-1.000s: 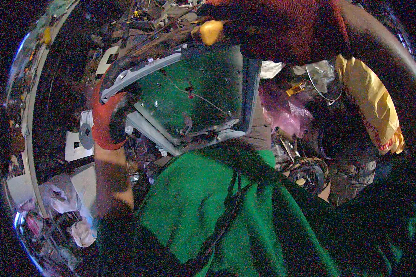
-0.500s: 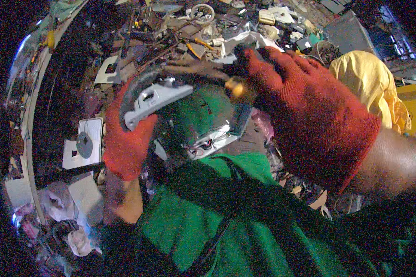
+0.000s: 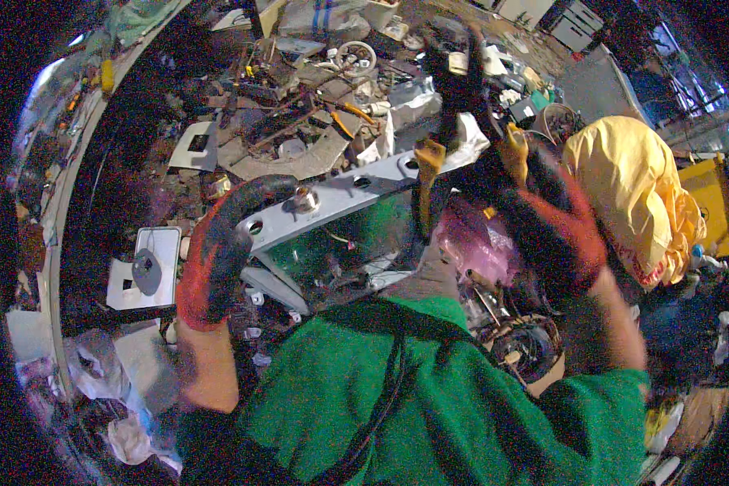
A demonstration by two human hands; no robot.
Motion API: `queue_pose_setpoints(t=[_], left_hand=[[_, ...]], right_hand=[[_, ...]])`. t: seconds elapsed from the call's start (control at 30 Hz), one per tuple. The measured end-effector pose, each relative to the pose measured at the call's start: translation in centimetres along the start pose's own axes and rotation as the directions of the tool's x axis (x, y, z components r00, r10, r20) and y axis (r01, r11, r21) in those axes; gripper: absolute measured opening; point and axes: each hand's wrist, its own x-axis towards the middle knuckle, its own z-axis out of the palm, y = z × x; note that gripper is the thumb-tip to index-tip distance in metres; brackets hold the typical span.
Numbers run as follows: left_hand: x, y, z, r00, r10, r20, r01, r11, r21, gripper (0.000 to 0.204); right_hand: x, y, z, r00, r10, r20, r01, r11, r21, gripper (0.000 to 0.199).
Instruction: The person uses pliers to unscrew and remove connectors from a silver metal enclosure while sitting on the floor. They open the enclosure and manipulate internal wiring and components.
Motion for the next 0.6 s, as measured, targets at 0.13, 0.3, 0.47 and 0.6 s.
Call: queue_pose_setpoints(t=[0.13,0.3,0.47,0.6], left_hand=[[1.4,2.1,-2.0,0.974,-0.226,-0.03,0.226,0.939,0.258,0.032],[4.8,5.1,-3.7,0.87,-0.436,0.231,0.292,0.832,0.472,0.032],[5.5,6.8,-2.0,0.883,-0.322,0.343,-0.194,0.415,0.889,0.036],[7.9,7.0,-2.4,0.737,-0.309,0.601,-0.46,0.422,0.781,0.037]], right_hand=[[3.6,9.3,-0.6,0.989,-0.001,0.146,-0.077,0.847,0.526,0.053],[3.3,11.1,2.8,0.965,-0.108,0.24,-0.016,0.887,0.462,0.057],[3.6,11.9,2.1,0.948,-0.109,0.301,0.038,0.972,0.232,0.063],[3.3,11.2,2.9,0.978,-0.03,0.208,-0.01,0.982,0.188,0.063]])
